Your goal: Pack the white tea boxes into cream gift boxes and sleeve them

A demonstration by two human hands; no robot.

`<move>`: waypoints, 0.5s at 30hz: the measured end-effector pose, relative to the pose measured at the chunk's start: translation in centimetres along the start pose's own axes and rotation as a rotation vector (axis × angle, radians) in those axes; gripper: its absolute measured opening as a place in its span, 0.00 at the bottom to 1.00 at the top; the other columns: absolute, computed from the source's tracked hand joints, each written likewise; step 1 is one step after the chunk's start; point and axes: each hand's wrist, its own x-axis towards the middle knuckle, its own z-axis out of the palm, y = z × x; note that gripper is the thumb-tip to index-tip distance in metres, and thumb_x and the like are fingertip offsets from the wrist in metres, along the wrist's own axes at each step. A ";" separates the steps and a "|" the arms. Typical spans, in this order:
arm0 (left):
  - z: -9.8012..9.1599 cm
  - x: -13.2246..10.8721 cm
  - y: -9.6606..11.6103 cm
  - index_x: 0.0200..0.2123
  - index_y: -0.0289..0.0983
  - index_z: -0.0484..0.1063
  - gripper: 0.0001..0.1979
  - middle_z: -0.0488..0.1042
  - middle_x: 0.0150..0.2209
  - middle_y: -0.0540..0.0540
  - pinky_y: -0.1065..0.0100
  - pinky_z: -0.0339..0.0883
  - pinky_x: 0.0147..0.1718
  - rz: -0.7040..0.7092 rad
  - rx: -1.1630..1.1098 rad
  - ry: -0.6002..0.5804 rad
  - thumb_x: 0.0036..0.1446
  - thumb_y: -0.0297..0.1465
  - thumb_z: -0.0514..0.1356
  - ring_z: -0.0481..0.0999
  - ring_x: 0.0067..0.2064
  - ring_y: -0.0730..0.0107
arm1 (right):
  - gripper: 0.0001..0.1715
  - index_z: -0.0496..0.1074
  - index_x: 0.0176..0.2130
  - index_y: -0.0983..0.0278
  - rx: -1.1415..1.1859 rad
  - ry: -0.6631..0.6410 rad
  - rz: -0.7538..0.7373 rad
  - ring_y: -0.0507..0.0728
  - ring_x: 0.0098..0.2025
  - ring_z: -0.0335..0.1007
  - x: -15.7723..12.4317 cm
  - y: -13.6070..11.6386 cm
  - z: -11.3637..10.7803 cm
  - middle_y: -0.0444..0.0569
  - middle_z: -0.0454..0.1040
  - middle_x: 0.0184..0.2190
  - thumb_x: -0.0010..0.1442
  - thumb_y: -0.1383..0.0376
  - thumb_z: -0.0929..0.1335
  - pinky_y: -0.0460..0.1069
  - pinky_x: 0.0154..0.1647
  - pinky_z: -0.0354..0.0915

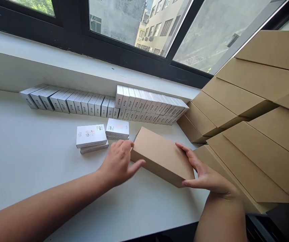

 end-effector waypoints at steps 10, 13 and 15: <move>1.6 -0.3 -0.6 0.29 0.41 0.54 0.20 0.62 0.23 0.54 0.67 0.50 0.27 -0.397 -0.524 -0.061 0.64 0.48 0.54 0.61 0.27 0.70 | 0.61 0.50 0.70 0.49 -0.197 0.299 -0.029 0.72 0.75 0.36 -2.5 1.4 3.8 0.50 0.45 0.74 0.47 0.35 0.73 0.70 0.72 0.45; 0.3 0.1 0.2 0.37 0.42 0.59 0.14 0.69 0.26 0.54 0.69 0.55 0.27 -0.444 -0.861 -0.115 0.63 0.45 0.56 0.66 0.28 0.70 | 0.65 0.50 0.70 0.51 -0.119 0.320 -0.092 0.73 0.75 0.35 -3.3 1.8 4.1 0.51 0.45 0.74 0.45 0.24 0.63 0.69 0.72 0.45; -1.2 0.6 0.8 0.41 0.42 0.62 0.12 0.72 0.27 0.52 0.69 0.58 0.27 -0.459 -1.036 -0.162 0.63 0.43 0.57 0.69 0.29 0.70 | 0.76 0.47 0.71 0.53 -0.112 0.326 -0.154 0.76 0.75 0.35 -4.2 2.0 4.3 0.53 0.44 0.74 0.36 0.18 0.59 0.70 0.72 0.45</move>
